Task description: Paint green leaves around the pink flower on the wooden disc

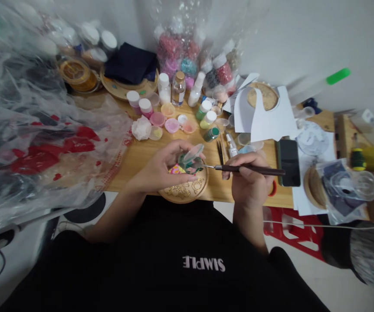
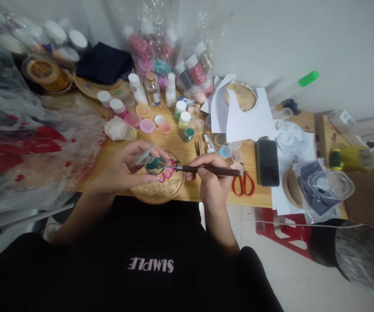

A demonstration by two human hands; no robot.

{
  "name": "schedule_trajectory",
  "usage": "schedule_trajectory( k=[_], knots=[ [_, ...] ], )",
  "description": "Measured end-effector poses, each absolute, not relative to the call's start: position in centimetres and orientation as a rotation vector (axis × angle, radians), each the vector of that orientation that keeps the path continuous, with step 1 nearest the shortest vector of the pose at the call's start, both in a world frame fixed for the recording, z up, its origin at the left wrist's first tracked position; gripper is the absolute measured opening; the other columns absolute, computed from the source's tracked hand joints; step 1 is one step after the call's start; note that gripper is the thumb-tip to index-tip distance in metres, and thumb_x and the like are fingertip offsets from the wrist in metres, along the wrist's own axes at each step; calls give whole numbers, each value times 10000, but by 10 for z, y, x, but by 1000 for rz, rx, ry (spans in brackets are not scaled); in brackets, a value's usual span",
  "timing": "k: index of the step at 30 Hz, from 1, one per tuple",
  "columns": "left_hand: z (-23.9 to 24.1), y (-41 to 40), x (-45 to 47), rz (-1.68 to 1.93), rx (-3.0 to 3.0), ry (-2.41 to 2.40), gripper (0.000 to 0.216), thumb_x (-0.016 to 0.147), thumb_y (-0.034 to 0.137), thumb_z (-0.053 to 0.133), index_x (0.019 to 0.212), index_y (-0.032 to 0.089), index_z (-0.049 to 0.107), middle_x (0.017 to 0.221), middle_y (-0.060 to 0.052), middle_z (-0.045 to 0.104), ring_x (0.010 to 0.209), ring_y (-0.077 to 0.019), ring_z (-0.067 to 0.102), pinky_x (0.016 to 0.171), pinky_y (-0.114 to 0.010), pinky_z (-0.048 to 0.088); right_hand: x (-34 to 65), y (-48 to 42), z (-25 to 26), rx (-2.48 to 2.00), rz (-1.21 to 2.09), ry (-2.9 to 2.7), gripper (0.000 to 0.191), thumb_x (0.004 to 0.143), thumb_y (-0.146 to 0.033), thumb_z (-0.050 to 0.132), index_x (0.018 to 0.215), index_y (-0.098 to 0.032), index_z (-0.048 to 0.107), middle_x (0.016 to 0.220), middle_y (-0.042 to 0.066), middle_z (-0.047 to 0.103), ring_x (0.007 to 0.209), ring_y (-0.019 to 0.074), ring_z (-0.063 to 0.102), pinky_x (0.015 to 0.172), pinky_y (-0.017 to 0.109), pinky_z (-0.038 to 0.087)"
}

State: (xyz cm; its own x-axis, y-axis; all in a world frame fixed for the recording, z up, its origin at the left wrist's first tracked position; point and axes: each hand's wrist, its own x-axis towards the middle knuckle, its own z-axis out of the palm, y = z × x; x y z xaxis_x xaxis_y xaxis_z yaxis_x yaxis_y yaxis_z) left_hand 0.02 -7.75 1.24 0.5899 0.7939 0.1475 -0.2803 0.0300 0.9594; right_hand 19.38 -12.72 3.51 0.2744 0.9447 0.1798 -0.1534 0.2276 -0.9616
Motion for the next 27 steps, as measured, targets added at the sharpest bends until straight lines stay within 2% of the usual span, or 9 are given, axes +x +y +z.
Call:
schedule_trajectory(
  k=[10, 16, 22, 27],
  knots=[
    [-1, -69, -8, 894, 1277, 601, 388, 673, 191, 839, 963, 193, 581, 985, -15, 704, 889, -125, 690, 762, -232, 567, 218, -135, 14, -972, 940, -913, 172, 698, -181, 529, 700, -216, 698, 511, -19, 618, 437, 117, 569, 422, 240, 435],
    [-30, -53, -21, 1019, 1225, 679, 434, 641, 174, 874, 978, 196, 601, 993, 1, 708, 876, -102, 680, 785, -218, 547, 229, -155, -5, -1130, 835, -877, 195, 646, -117, 547, 680, -209, 715, 564, -28, 644, 445, 108, 579, 403, 230, 433],
    [-48, -50, -21, 1077, 1236, 653, 478, 639, 183, 882, 1018, 203, 591, 997, 5, 713, 859, -98, 684, 771, -213, 541, 225, -170, -19, -1327, 730, -1022, 159, 709, -103, 609, 739, -222, 709, 620, -42, 663, 506, 116, 613, 476, 252, 497],
    [-46, -50, -21, 1084, 1216, 691, 459, 633, 184, 884, 994, 192, 600, 972, 4, 712, 854, -102, 678, 771, -217, 537, 225, -174, -23, -1398, 681, -1149, 100, 773, -168, 618, 788, -222, 700, 657, -33, 668, 547, 116, 624, 511, 254, 511]
  ],
)
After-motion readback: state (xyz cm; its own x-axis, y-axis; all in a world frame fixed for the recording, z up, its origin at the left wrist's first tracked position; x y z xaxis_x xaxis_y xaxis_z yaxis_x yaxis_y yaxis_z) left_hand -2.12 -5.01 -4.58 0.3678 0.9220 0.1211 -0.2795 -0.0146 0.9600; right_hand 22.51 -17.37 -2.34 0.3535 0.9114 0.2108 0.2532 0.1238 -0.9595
